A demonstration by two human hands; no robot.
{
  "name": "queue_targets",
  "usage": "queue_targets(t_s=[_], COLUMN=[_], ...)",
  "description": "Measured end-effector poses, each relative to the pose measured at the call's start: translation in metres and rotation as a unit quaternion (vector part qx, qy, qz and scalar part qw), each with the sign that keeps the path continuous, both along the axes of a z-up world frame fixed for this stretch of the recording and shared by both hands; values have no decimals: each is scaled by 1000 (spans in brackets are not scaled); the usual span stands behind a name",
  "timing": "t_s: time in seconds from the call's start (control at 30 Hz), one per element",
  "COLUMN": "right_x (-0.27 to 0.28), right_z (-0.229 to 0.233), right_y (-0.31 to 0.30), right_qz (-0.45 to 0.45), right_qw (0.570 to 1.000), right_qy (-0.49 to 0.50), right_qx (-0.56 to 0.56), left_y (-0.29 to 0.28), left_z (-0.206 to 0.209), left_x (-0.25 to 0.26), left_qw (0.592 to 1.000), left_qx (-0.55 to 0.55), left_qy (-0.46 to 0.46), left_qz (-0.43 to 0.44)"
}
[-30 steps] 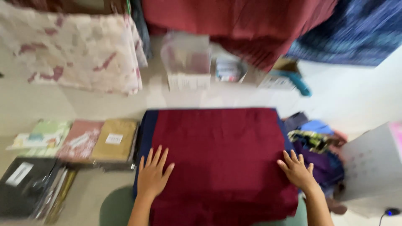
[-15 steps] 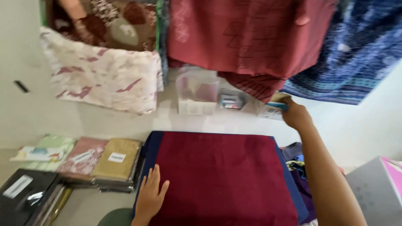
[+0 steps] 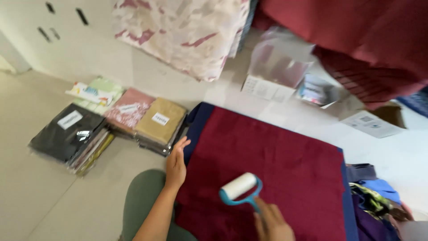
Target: Using a lint roller to clean a maroon cloth laid out on the floor.
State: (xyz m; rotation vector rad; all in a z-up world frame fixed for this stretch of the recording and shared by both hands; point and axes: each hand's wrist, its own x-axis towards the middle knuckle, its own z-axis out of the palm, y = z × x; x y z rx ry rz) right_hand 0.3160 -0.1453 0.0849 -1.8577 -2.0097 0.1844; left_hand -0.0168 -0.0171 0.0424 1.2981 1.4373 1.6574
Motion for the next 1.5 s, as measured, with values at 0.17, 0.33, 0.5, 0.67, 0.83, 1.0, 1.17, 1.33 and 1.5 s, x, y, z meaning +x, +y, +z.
queue_targets(t_s=[0.17,0.33,0.5,0.67,0.83,1.0,1.17,1.33,1.5], right_x=[-69,-146,-153,-75,9,-36,-106,-144,-105], right_z=[-11,-4,2,-14,-82,-15,-18,-8,-34], right_y=[56,132,138,32,-11,11,157,239,179], right_qz=[110,140,136,63,-5,-42,-2,6,11], right_qw=[987,971,978,975,971,949,964,985,969], right_qy=[-88,-107,-86,-149,-183,-240,-182,-116,-126], right_qx=[83,163,134,154,155,200,196,131,211], left_y=[-2,-7,-6,-8,-7,-10,-17,-21,-20], left_z=[7,11,10,1,13,19,45,52,44], left_x=[-2,1,5,8,24,28,29,29,30], left_qw=[1000,999,996,980,921,850,859,858,851], left_qx=[3,-27,-2,-9,-70,-156,-179,-174,-178], left_qy=[26,17,85,195,374,496,468,474,485], left_qz=[15,12,17,-41,-90,-89,-104,-94,-92])
